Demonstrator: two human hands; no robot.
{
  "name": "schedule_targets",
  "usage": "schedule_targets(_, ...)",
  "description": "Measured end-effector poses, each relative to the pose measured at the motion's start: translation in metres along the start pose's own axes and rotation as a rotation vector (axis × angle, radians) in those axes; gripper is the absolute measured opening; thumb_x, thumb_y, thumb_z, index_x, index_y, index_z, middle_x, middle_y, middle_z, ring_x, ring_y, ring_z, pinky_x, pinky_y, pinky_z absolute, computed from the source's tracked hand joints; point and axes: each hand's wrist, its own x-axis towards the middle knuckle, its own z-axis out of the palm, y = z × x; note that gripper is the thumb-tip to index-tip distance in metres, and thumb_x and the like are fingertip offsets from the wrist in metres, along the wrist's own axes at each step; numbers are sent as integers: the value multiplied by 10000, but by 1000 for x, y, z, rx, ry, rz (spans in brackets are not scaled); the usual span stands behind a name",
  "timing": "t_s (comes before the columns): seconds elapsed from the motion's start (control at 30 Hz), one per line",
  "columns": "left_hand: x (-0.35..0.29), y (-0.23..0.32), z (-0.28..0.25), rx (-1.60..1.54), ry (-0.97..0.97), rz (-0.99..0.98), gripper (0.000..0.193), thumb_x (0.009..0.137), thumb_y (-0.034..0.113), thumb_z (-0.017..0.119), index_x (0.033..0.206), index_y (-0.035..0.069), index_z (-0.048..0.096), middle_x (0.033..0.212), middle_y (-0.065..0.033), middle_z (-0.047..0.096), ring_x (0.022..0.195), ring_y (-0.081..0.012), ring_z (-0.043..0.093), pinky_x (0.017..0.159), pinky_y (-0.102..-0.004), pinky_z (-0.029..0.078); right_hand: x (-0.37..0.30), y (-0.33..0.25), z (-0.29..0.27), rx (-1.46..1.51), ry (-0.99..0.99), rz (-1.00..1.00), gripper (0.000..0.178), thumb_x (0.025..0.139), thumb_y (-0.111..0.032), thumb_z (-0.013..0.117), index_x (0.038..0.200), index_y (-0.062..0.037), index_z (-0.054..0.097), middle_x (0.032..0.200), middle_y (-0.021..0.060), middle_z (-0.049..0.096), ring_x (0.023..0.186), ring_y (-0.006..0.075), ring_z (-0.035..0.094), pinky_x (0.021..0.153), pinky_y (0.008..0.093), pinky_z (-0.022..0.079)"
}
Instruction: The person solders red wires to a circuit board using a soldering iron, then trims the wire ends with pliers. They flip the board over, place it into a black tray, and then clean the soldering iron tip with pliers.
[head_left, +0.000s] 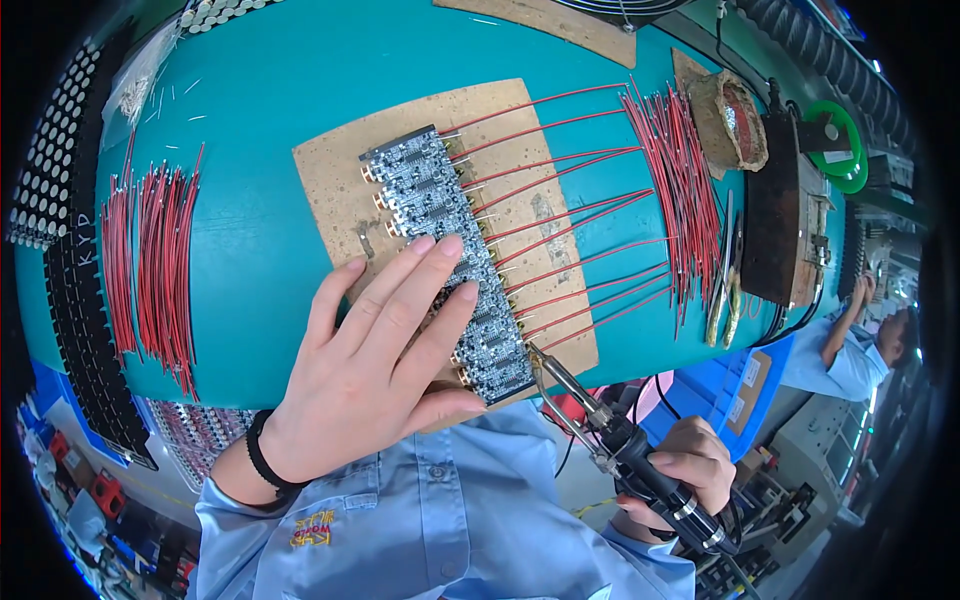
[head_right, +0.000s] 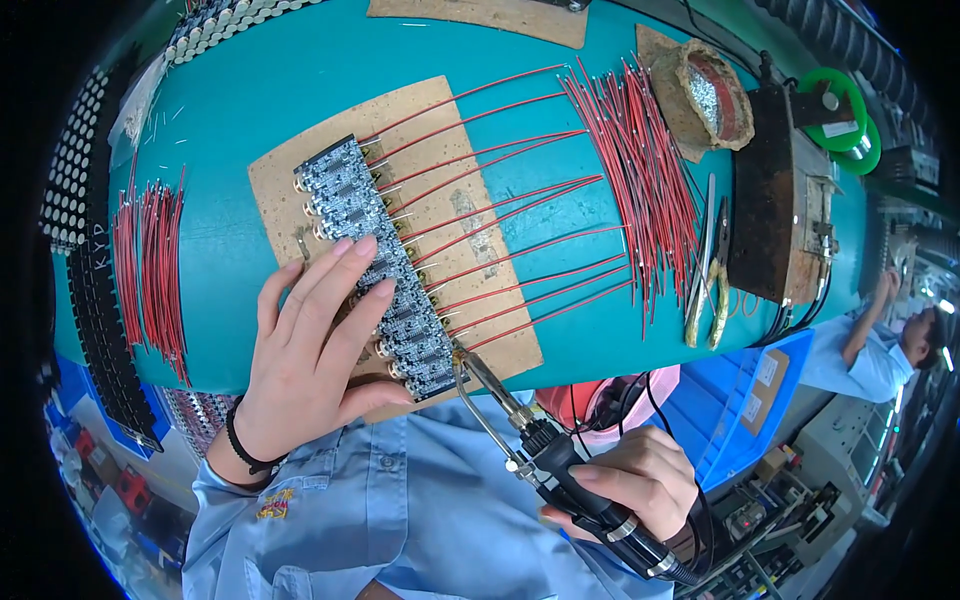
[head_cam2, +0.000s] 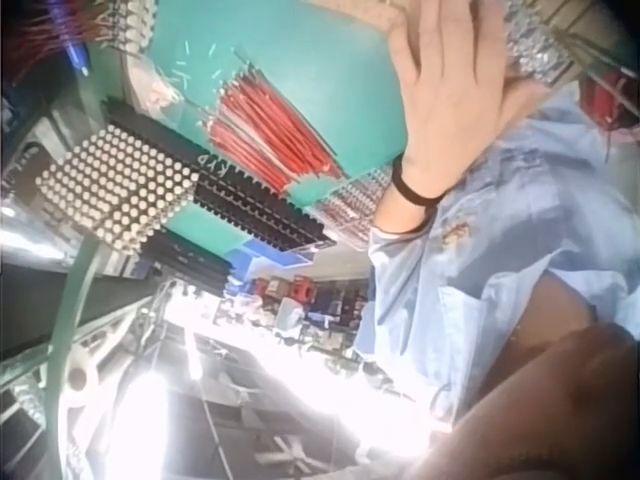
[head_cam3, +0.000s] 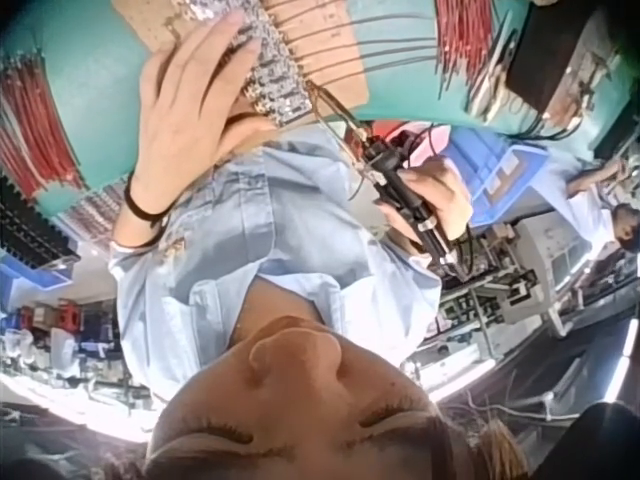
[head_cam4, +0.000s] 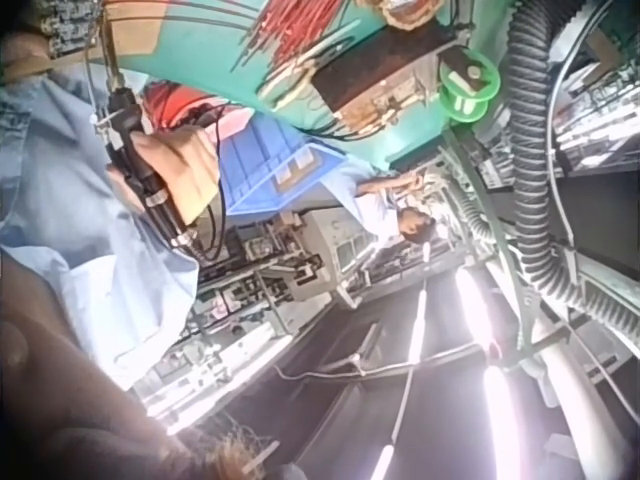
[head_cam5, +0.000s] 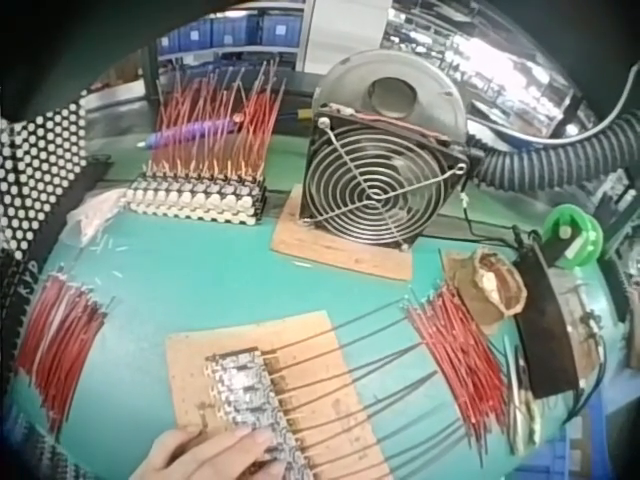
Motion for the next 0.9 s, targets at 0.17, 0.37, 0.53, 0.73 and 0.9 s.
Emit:
schedule_targets(0.17,-1,-1,2,-28,3,13,709,692,485,641,1216,38,474,1344,-165,389,1206,-310,420,965,-463,274,0,4,6,9,26,-24,421,602,-190,831,896,-37,571,623,30,560,505,160,550,459,259,380)
schedule_targets(0.37,-1,-1,2,-23,-3,19,707,702,494,631,1218,38,473,1342,-165,391,1205,-311,420,967,-464,274,3,4,7,20,16,-21,402,602,-179,825,884,-38,576,620,30,559,498,158,546,456,254,375)
schedule_targets(0.53,-1,-2,3,-29,0,19,705,707,503,623,1217,39,473,1342,-167,391,1206,-316,417,970,-467,273,1,5,9,13,38,-28,423,588,-214,828,872,-32,572,606,33,554,484,156,527,444,260,348)
schedule_targets(0.73,-1,-1,2,-9,2,18,679,720,502,610,1206,43,485,1343,-156,394,1216,-297,409,967,-460,282,-1,5,12,-4,83,-34,464,578,-299,830,842,-25,564,578,35,536,465,150,485,436,276,302)
schedule_targets(0.9,0,0,2,11,11,9,640,743,498,587,1190,47,505,1347,-137,397,1229,-258,401,959,-451,300,-4,5,12,-10,95,-30,457,585,-301,831,839,-32,562,576,30,532,463,149,481,440,279,303)
